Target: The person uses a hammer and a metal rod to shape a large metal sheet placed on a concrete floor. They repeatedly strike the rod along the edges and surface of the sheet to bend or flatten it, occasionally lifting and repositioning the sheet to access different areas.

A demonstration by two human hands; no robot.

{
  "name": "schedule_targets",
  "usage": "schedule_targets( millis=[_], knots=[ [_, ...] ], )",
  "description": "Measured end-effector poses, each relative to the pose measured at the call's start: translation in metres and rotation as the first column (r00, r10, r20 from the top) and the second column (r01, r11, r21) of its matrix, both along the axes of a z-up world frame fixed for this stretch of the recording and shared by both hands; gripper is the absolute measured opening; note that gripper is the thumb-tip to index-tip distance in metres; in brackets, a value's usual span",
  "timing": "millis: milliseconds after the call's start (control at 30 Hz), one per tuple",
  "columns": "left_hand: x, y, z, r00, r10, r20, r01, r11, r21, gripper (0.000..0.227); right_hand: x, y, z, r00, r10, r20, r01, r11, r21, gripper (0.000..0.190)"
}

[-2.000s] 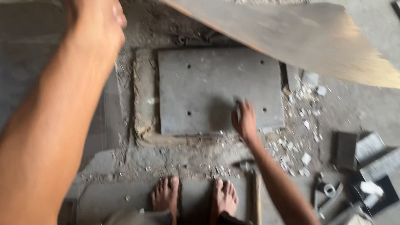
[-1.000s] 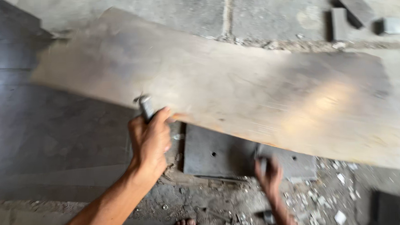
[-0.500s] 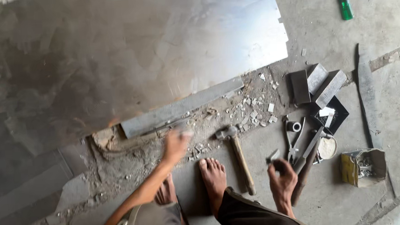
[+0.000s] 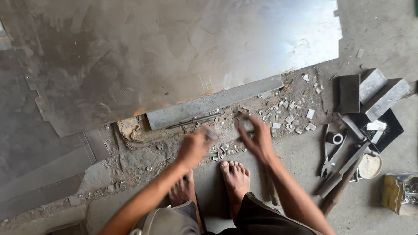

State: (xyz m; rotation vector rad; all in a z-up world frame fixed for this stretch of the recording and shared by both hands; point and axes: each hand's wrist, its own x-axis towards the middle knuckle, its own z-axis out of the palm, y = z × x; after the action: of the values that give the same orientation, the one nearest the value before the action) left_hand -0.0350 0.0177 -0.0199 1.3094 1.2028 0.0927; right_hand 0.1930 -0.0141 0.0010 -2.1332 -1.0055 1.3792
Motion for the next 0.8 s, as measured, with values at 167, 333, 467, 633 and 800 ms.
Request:
schedule_targets(
  millis=[167, 333, 467, 633, 800],
  knots=[
    [-0.049, 0.073, -0.003, 0.756, 0.406, 0.514, -0.544, 0.826, 0.148, 0.010, -0.002, 0.108, -0.048, 0.611, 0.435, 0.661, -0.699, 0.689, 0.193, 0.076],
    [-0.052, 0.121, 0.017, 0.629, 0.509, 0.588, -0.607, 0.794, -0.037, 0.020, -0.009, 0.093, -0.063, 0.558, 0.471, 0.683, -0.709, 0.698, 0.097, 0.069],
    [-0.019, 0.151, -0.010, 0.735, 0.290, 0.613, -0.474, 0.866, 0.159, 0.022, 0.004, 0.086, -0.073, 0.600, 0.420, 0.682, -0.713, 0.666, 0.218, 0.065],
    [0.010, 0.175, -0.055, 0.763, 0.160, 0.626, -0.371, 0.902, 0.221, 0.025, 0.031, -0.015, -0.084, 0.792, 0.110, 0.600, -0.482, 0.717, 0.505, 0.043],
    [0.014, 0.187, -0.075, 0.826, 0.085, 0.558, -0.276, 0.923, 0.269, 0.022, 0.019, -0.148, -0.063, 0.747, -0.052, 0.663, -0.194, 0.937, 0.292, 0.027]
  ],
)
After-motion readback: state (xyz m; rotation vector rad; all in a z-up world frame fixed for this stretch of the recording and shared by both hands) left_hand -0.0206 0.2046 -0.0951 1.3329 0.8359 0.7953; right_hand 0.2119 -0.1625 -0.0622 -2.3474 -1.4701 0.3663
